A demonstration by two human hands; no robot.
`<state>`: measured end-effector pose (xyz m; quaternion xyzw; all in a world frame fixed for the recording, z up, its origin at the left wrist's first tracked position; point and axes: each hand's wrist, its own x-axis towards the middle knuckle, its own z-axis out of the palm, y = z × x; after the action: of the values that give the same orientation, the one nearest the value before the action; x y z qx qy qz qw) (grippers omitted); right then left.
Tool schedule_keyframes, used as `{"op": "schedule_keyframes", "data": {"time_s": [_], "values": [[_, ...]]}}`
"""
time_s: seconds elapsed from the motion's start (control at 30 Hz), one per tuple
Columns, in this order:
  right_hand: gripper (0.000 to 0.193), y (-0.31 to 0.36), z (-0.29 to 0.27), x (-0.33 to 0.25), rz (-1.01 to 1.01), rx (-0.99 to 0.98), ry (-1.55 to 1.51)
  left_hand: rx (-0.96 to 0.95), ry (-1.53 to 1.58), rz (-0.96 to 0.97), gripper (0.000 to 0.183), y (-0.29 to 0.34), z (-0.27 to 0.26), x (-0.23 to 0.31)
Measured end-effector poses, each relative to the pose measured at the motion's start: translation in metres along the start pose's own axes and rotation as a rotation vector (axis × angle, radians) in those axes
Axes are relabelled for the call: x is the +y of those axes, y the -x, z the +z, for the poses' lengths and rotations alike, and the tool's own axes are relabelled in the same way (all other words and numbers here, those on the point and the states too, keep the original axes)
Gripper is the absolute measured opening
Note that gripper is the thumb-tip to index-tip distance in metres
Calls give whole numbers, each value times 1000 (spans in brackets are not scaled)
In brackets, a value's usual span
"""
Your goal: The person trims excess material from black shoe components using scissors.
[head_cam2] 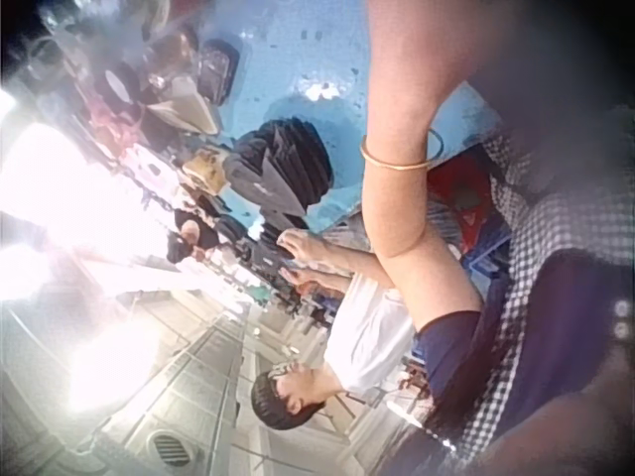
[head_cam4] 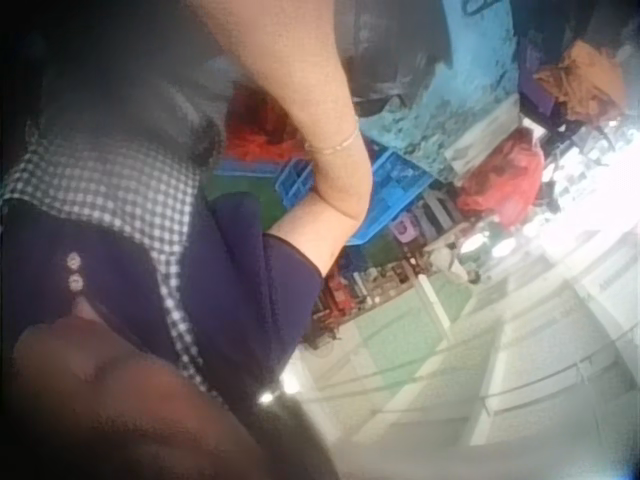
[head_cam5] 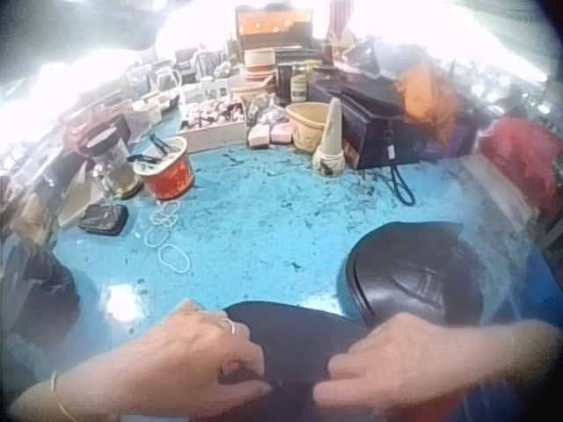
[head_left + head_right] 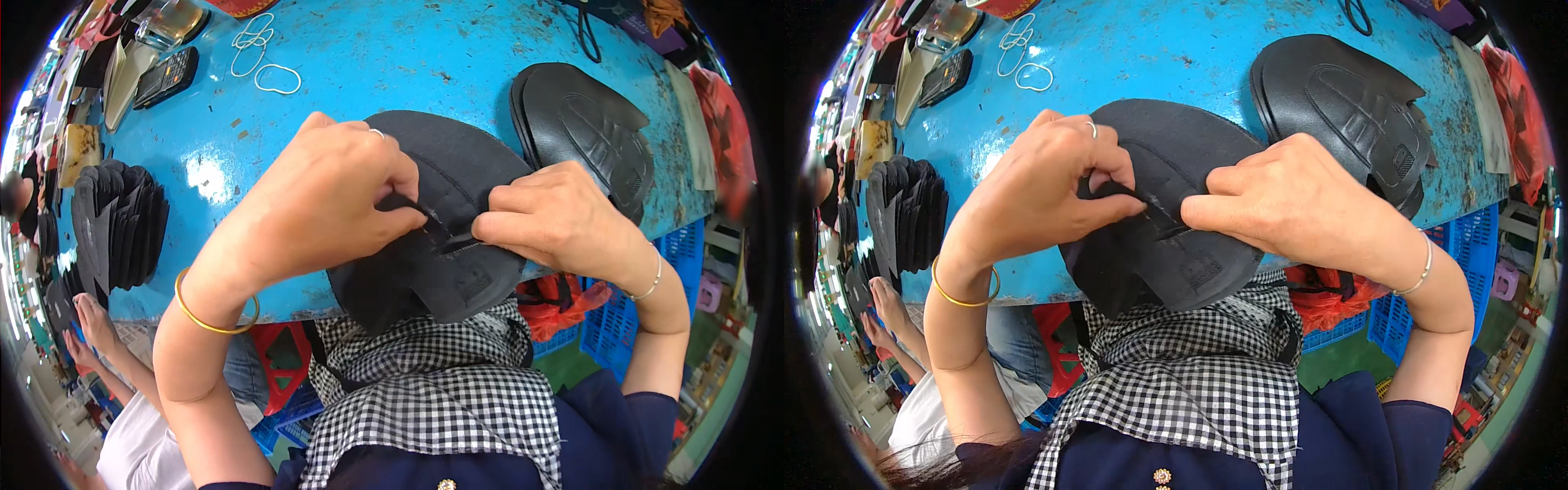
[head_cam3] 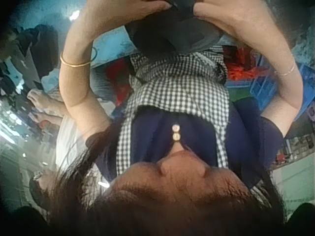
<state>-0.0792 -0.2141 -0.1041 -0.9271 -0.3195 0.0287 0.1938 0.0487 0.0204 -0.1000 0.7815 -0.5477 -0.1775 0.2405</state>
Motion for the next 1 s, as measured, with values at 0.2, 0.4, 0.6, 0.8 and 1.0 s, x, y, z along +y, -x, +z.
{"op": "schedule_keyframes", "data": {"time_s": [0.2,0.4,0.6,0.8,1.0], "values": [[18,-10,-11,11,-65,-51,-92,-31,72,-67,18,1,2,-7],[19,-26,4,9,16,90,94,-20,5,-19,16,-1,6,-11],[30,-27,-12,12,194,-5,-75,-67,72,-21,14,4,-1,-14],[29,-38,5,10,130,72,-36,18,51,55,14,10,2,-13],[33,-29,-7,-14,78,161,-23,140,793,-230,9,35,-3,0]]}}
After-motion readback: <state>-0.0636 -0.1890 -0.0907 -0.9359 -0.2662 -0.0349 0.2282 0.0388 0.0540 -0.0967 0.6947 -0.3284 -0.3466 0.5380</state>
